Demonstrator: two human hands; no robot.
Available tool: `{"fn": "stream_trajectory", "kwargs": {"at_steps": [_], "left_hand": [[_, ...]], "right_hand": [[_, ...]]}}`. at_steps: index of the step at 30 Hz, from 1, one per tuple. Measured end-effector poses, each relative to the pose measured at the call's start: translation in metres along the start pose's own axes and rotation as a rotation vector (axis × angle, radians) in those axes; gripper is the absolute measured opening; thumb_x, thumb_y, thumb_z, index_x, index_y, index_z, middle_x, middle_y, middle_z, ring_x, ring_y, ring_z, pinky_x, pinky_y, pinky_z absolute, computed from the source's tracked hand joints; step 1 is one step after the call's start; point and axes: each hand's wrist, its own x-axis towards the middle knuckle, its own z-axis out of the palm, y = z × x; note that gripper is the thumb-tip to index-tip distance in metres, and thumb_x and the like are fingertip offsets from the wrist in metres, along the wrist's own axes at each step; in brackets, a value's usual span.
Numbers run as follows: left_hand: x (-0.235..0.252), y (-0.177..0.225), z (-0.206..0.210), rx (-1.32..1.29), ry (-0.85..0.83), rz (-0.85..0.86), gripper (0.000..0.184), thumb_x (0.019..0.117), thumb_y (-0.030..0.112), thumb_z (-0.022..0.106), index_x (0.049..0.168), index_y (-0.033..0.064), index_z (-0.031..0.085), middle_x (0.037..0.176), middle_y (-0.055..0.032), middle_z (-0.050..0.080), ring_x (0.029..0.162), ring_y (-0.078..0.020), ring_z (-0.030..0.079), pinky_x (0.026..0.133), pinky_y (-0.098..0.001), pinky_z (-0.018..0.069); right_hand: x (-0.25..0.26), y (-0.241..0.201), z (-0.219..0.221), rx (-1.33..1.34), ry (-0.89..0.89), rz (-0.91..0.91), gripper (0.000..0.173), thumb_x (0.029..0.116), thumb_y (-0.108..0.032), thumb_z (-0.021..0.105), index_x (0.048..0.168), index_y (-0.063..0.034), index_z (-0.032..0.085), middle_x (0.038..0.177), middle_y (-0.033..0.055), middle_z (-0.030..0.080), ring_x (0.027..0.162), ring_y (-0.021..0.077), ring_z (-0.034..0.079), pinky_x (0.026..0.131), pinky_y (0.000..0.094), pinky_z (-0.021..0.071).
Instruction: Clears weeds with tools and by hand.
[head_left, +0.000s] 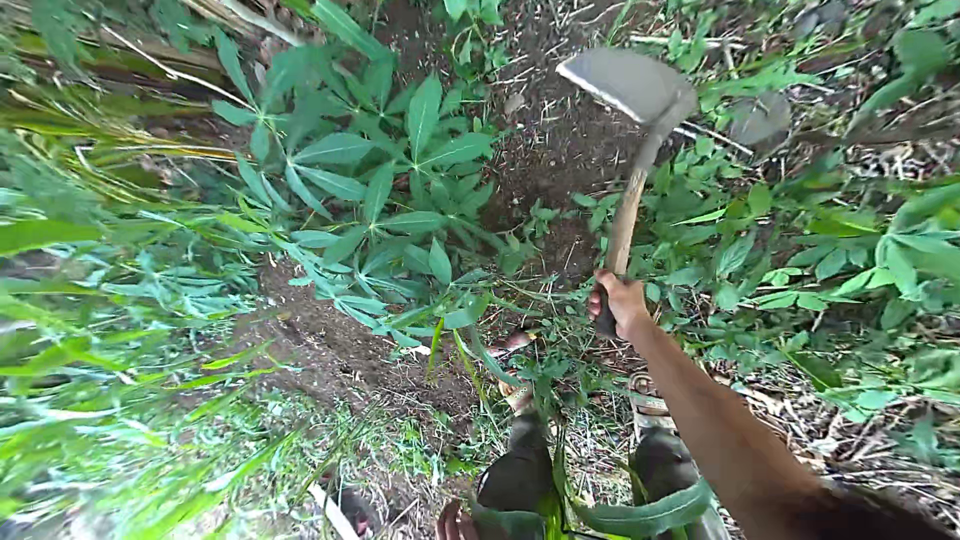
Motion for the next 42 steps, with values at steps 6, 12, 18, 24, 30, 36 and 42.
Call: {"fn": "stream_trajectory", "kwargs": {"at_steps": [6,12,18,24,30,36,42], "left_hand": [[0.0,0.006,0.001,0.007,0.012,0.039,0.035,0.1029,0.013,0.048,0.122,-0.0107,0.065,0.131,-0.0319,0.06,0.126,-0.0476,0.055,0.109,-0.0597,0.0389],[-0.002,0.006,0.007,-0.035,-0.021,0.022,0.035,0.1029,0.013,0.048,0.122,-0.0113,0.064,0.132,-0.0321,0.059,0.125,-0.0466,0.056,0.108,-0.0592,0.0414],[0.025,0.03,-0.001,-0.034,0.037,0.136,0.04,0.1029,0.018,0.043,0.124,-0.0093,0.064,0.131,-0.029,0.06,0.126,-0.045,0.055,0.11,-0.0613,0.0363],[0.11,0.146,0.023,-0.174,0.05,1.028,0.033,0.1065,0.024,0.046,0.112,0.0008,0.069,0.109,-0.0159,0.07,0.105,-0.0212,0.067,0.095,-0.0329,0.054],[0.219,0.343,0.084,0.238,-0.279,0.625,0.064,0.0959,0.0,0.058,0.154,-0.0036,0.032,0.163,-0.0243,0.026,0.1,-0.0373,0.07,0.078,-0.0493,0.0606],[0.311,0.363,0.127,0.529,-0.329,0.23,0.032,0.1028,0.013,0.052,0.128,-0.0055,0.06,0.133,-0.0282,0.06,0.124,-0.0435,0.059,0.097,-0.0596,0.0508],[0.275,0.325,0.107,0.323,-0.455,0.497,0.029,0.1049,0.018,0.051,0.123,0.0016,0.066,0.12,-0.0254,0.067,0.115,-0.0422,0.063,0.096,-0.0606,0.0496]], "right_hand": [[-0.04,0.12,-0.107,-0.547,-0.079,0.317,0.036,0.105,-0.032,0.061,0.117,0.0019,0.06,0.072,0.008,0.06,0.051,0.0165,0.057,0.052,0.035,0.0536],[-0.053,0.069,-0.085,-0.406,-0.052,0.16,0.029,0.1053,-0.028,0.059,0.112,-0.0004,0.058,0.067,0.0027,0.057,0.049,0.0128,0.056,0.05,0.0307,0.054],[-0.023,0.128,-0.111,-0.591,-0.086,0.214,0.037,0.1037,-0.03,0.061,0.121,0.0031,0.058,0.075,0.0096,0.06,0.053,0.0171,0.058,0.054,0.0361,0.0542],[-0.072,0.168,-0.184,-0.773,-0.012,0.327,0.038,0.1002,-0.025,0.07,0.12,0.0064,0.062,0.083,0.0178,0.064,0.063,0.0236,0.061,0.064,0.0451,0.0548],[-0.125,0.177,-0.162,-0.345,0.177,0.376,0.024,0.1051,-0.021,0.057,0.107,0.0031,0.057,0.057,0.001,0.056,0.044,0.012,0.057,0.045,0.0307,0.0545],[-0.139,0.222,-0.118,0.438,-0.101,0.398,0.05,0.1077,-0.041,0.022,0.078,-0.0179,0.054,0.051,-0.0036,0.055,0.041,0.0099,0.057,0.043,0.03,0.0553],[-0.138,0.228,-0.078,0.42,0.162,0.347,0.038,0.1114,-0.03,0.031,0.087,-0.0134,0.054,0.055,-0.0041,0.054,0.044,0.0071,0.054,0.043,0.0251,0.0511]]}}
